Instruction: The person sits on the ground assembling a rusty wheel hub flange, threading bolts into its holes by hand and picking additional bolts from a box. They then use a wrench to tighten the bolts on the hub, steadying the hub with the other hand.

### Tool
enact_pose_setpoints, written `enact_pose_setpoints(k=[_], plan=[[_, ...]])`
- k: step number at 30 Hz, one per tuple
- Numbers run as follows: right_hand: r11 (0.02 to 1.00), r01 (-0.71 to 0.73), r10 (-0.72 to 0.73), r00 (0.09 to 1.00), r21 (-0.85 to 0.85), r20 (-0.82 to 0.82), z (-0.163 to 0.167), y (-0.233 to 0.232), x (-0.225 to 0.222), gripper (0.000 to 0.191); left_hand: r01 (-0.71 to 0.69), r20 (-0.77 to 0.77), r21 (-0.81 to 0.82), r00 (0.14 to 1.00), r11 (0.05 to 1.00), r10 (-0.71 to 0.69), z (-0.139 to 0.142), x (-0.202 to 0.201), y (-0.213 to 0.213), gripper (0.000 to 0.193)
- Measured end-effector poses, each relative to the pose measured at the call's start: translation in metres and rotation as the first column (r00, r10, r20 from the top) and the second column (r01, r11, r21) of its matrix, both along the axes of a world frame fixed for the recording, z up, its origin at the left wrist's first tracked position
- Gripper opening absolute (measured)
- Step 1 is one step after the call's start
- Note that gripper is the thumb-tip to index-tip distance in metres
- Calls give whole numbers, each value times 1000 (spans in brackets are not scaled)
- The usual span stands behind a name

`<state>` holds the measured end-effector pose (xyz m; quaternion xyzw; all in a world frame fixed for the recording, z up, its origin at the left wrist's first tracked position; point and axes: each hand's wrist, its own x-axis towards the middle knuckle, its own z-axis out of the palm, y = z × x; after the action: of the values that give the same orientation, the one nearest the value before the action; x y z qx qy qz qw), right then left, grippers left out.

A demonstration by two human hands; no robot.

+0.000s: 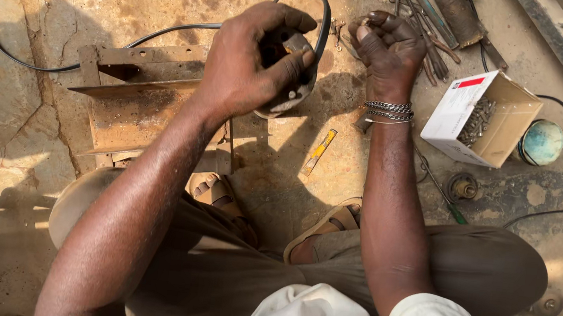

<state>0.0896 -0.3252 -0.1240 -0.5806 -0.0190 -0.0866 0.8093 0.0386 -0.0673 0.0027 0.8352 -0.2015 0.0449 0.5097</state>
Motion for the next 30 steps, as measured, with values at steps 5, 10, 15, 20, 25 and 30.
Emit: enact_pose_setpoints(k=[5, 10, 15, 20, 25, 30], plan=[[993, -104, 107, 993, -59, 49, 27, 33, -89, 16, 98, -65, -159, 992, 982, -110, -7, 4, 6, 22], [968, -34, 80, 981, -249, 179, 27, 67, -142, 15, -156, -52, -48, 987, 987, 154, -18, -1, 3, 18], [990, -42, 61, 988, -133, 142, 19, 91, -151, 18, -363, 199, -107, 904, 926, 378, -38, -12, 1, 12], [988, 100, -87, 989, -117, 116, 17, 101, -122, 20, -639, 164, -109, 744, 762, 647, -52, -2, 13, 21], [963, 165, -109, 961, -212, 253, 12, 100, -95, 22, -602, 40, -100, 793, 792, 608, -61, -2, 3, 20], [920, 188, -118, 970, -344, 215, 3, 95, -89, 20, -580, -1, -150, 810, 801, 586, -63, -4, -10, 24]])
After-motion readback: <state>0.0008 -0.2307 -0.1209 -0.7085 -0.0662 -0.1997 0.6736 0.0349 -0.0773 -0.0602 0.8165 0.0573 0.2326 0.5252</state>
